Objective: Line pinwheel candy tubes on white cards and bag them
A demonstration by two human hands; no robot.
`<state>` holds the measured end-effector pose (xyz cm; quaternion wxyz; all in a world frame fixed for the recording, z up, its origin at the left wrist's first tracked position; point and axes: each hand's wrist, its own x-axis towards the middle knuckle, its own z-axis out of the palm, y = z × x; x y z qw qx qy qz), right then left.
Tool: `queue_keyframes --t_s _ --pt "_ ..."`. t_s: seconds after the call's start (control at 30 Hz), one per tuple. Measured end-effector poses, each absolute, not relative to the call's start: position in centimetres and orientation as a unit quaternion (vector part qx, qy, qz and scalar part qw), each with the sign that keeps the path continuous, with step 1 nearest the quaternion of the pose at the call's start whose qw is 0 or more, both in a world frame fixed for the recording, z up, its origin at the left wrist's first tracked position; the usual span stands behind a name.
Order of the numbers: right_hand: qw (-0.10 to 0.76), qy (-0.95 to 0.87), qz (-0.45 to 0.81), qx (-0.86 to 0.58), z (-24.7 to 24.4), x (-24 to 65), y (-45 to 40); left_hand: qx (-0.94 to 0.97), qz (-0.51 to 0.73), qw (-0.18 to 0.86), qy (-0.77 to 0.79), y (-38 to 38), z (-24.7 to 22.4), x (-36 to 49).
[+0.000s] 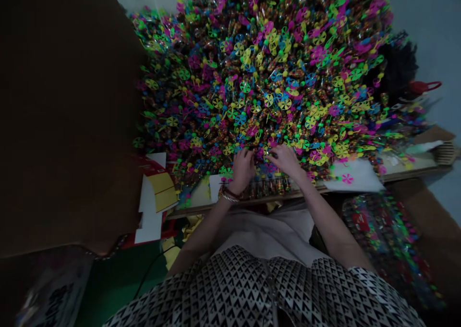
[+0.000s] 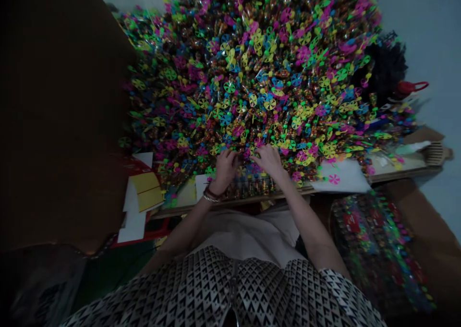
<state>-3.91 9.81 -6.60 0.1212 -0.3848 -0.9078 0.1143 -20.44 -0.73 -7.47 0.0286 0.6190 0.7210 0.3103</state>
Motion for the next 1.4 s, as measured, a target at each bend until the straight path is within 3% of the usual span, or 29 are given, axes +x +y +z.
queue_keyframes --t_s 0.2,0.3,0.57,0.77,0.93,1.1,1.4 --pt "0.111 -0.898 0.062 -0.422 -8.3 -6.7 9.6 0.543 0.416 -0.004 0.730 -2.7 -7.1 -25.3" --pt "0.134 -0.894 0.152 -0.401 -6.6 -6.1 11.0 0.540 0.441 0.018 0.717 -4.1 -7.3 -26.3" --pt "0.318 -0.758 0.436 -0.366 -0.8 -5.2 11.2 0.621 0.465 0.146 0.614 -4.5 -6.1 -20.2" --pt "0.238 -0.680 0.582 -0.376 -2.8 -5.4 9.8 0.586 0.454 0.219 0.634 -5.6 -7.8 -16.0" --pt "0.216 -0.729 0.518 -0.392 -7.1 -4.7 9.9 0.582 0.415 0.243 0.656 -8.5 -10.3 -13.9" --pt "0.155 -0.819 0.396 -0.386 -8.4 -4.2 9.4 0.625 0.326 0.215 0.676 -9.3 -11.2 -12.0" --pt "0.164 -0.901 0.239 -0.323 -10.3 -3.8 8.9 0.674 0.211 0.168 0.687 -8.2 -10.8 -10.3"
